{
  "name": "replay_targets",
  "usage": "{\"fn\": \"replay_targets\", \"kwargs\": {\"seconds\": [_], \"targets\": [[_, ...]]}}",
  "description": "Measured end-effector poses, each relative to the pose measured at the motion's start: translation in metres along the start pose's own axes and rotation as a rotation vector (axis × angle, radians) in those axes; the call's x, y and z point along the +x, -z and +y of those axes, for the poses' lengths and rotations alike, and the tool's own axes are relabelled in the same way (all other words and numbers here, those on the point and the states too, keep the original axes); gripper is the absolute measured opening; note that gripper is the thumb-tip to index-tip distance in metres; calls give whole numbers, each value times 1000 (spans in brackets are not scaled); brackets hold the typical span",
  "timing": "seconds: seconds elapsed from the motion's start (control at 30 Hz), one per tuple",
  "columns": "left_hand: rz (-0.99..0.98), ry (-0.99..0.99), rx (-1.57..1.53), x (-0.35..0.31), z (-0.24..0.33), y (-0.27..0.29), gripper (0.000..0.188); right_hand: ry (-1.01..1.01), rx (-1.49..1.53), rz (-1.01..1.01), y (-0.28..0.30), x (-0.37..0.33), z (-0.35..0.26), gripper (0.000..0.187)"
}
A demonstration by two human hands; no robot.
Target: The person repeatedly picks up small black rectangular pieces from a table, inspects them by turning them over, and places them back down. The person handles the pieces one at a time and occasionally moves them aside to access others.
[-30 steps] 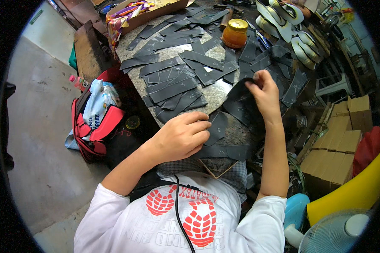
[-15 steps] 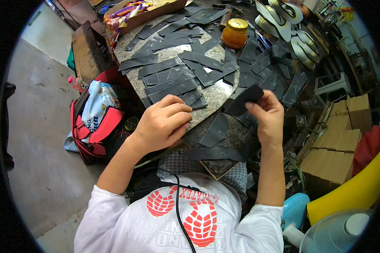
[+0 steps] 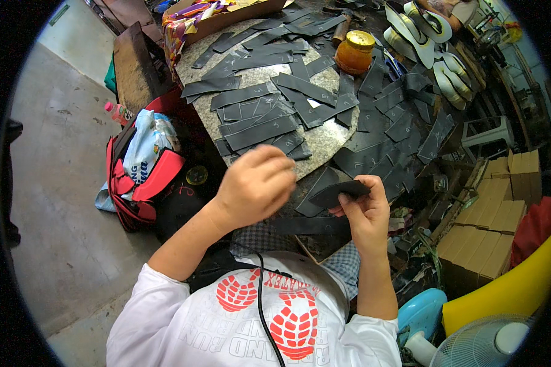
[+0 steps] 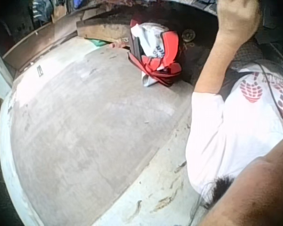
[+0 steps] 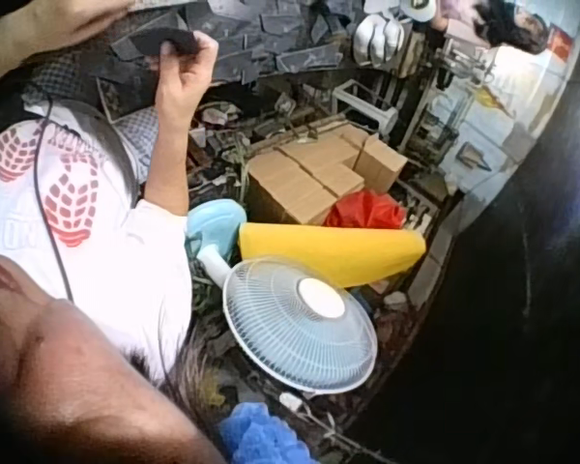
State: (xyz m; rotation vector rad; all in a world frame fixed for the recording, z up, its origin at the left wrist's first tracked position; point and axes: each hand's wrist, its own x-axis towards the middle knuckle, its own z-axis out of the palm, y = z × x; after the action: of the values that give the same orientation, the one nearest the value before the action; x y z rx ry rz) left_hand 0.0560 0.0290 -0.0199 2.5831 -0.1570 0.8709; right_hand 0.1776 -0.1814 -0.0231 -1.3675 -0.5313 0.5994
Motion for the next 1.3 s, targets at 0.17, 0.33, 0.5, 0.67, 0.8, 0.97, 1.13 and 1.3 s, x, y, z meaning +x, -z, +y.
{"fn": "replay_targets", "kwargs": {"seconds": [0.17, 0.33, 0.5, 0.67, 0.8, 0.97, 1.13, 1.3], "targets": [[173, 313, 268, 0, -20, 9, 27, 59, -7, 24, -5, -1, 3, 27], [122, 277, 285, 15, -39, 0, 29, -4, -13, 53, -10, 5, 2, 37], [36, 283, 320, 29, -47, -6, 22, 42, 7, 40, -12, 12, -2, 31], [61, 436, -103, 32, -49, 7, 17, 197, -69, -11, -11, 18, -9, 23], [61, 670, -624, 29, -57, 24, 15, 119, 96, 4, -12, 20, -16, 23], [-167, 691, -545, 44, -58, 18, 21, 222, 83, -81, -22, 29, -23, 21], [-327, 679, -497, 60, -53, 21, 33, 194, 25, -51, -31, 45, -37, 18], [-454, 637, -522, 64, -49, 29, 37, 133, 34, -140, -41, 77, -46, 17]]}}
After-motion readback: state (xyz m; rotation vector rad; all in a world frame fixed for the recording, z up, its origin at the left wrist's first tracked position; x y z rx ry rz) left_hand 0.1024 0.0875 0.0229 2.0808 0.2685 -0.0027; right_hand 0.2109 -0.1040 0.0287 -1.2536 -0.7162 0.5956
